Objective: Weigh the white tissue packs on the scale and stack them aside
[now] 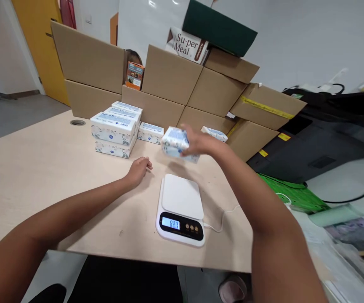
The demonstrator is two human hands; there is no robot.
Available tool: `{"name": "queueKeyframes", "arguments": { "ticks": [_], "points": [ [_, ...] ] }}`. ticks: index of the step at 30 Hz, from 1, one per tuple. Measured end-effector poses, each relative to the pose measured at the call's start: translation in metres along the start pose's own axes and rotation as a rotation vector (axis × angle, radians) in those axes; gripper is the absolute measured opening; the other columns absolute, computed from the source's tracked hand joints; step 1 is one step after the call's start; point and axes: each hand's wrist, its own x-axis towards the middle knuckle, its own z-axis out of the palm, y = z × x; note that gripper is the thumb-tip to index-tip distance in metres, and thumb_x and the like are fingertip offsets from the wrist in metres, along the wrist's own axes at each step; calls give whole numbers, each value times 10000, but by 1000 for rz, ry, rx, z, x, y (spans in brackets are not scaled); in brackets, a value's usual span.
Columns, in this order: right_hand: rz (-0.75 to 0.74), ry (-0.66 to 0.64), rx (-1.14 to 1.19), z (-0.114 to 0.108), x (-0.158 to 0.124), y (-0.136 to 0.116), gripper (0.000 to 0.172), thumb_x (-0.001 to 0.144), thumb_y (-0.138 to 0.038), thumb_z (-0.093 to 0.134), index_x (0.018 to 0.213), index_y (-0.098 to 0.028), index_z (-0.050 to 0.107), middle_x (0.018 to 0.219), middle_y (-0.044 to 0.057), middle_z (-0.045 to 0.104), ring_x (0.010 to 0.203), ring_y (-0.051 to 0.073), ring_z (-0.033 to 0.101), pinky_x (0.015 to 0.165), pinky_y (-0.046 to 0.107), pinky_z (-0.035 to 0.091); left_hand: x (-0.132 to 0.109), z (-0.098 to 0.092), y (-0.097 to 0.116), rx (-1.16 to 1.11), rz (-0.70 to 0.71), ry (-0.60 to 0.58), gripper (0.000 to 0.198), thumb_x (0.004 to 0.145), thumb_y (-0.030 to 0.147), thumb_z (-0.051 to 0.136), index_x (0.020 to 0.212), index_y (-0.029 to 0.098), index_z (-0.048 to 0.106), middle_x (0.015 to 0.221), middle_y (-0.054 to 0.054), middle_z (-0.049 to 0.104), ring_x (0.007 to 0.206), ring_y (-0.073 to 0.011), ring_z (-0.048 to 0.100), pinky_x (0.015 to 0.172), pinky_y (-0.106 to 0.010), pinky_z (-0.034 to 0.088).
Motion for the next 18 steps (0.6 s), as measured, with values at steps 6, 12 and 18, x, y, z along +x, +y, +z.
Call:
{"name": "queueKeyframes", "arguments": {
  "ticks": [6, 12, 18],
  "points": [
    [88, 133, -48, 11, 157, -33, 1365, 843, -397, 1022, 1941, -196, 235, 1949, 278, 391, 1844, 533, 321, 1511, 807, 56, -18, 0, -1, 19, -67, 61, 469, 1100, 391, 567, 655, 244, 570, 642, 8, 589, 678, -196, 556, 762, -345, 417],
    [-37, 145, 90, 53, 215, -53, 1464, 847, -470, 999, 1954, -192, 83, 1895, 359, 437, 1864, 543, 257, 1432, 913, -20, -26, -4, 5, 38, -99, 67, 470, 1083, 397, 564, 635, 254, 553, 641, 6, 580, 699, -203, 576, 804, -358, 453],
    [-160, 118, -32, 54, 224, -55, 1030, 988, -502, 857, 1889, -257, 421, 1943, 221, 437, 1879, 496, 214, 1455, 881, 34, -26, -4, 2, 24, -96, 81, 464, 1075, 405, 561, 634, 261, 560, 649, -3, 593, 709, -209, 582, 826, -366, 479]
  ]
}}
